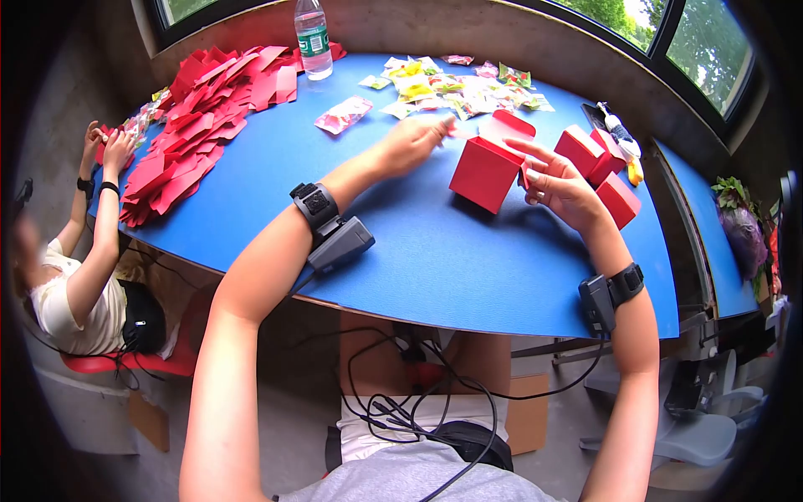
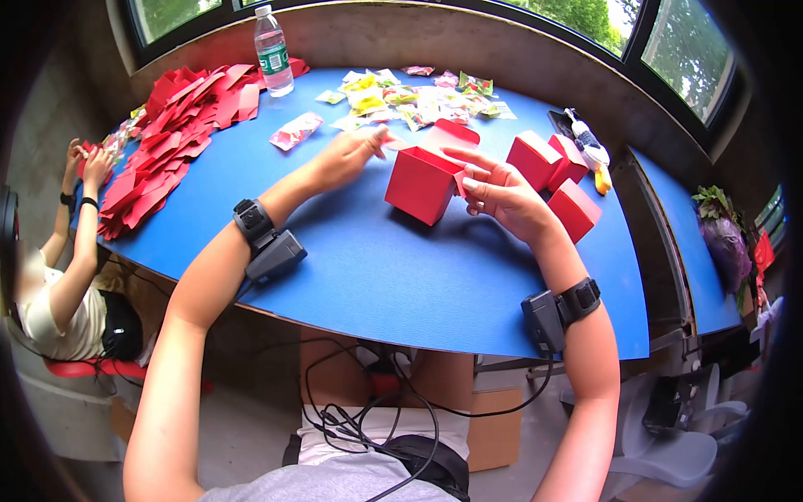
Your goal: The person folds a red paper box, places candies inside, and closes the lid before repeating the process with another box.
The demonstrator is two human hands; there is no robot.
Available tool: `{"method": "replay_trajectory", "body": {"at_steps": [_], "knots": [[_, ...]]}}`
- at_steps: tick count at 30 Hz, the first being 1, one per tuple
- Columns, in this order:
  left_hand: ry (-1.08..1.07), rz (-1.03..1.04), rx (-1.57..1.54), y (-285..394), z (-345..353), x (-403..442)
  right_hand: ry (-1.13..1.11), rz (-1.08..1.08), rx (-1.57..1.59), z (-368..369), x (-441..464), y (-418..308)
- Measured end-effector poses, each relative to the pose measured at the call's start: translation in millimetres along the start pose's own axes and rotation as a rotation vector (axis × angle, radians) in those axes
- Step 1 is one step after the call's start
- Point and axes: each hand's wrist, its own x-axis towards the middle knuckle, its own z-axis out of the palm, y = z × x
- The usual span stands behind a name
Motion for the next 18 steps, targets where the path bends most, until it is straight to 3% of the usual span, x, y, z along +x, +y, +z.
{"method": "replay_trajectory", "body": {"at_steps": [1,4,6,7,9,13,15,18], "knots": [[0.117,0.119,0.120,-11,-5,3,-0.003,0.000,0.004,0,0,1],[0.504,-0.109,0.915,-27,-32,-3,-0.015,-0.012,-0.041,-2,1,3],[0.689,-0.330,1.105,-43,-47,-15,-0.036,-0.022,-0.045,1,1,0],[0.689,-0.328,1.107,-53,-58,-20,-0.057,-0.031,-0.055,3,1,-2],[0.294,-0.747,0.832,-65,-77,-25,-0.074,-0.044,-0.076,4,2,-3],[0.316,-0.679,0.691,-68,-83,-17,-0.110,-0.077,-0.153,6,2,-5],[0.582,-0.260,0.614,-58,-78,-10,-0.085,-0.064,-0.162,8,2,-5],[0.503,-0.049,-0.120,12,-62,3,-0.106,-0.054,-0.183,15,1,-7]]}}
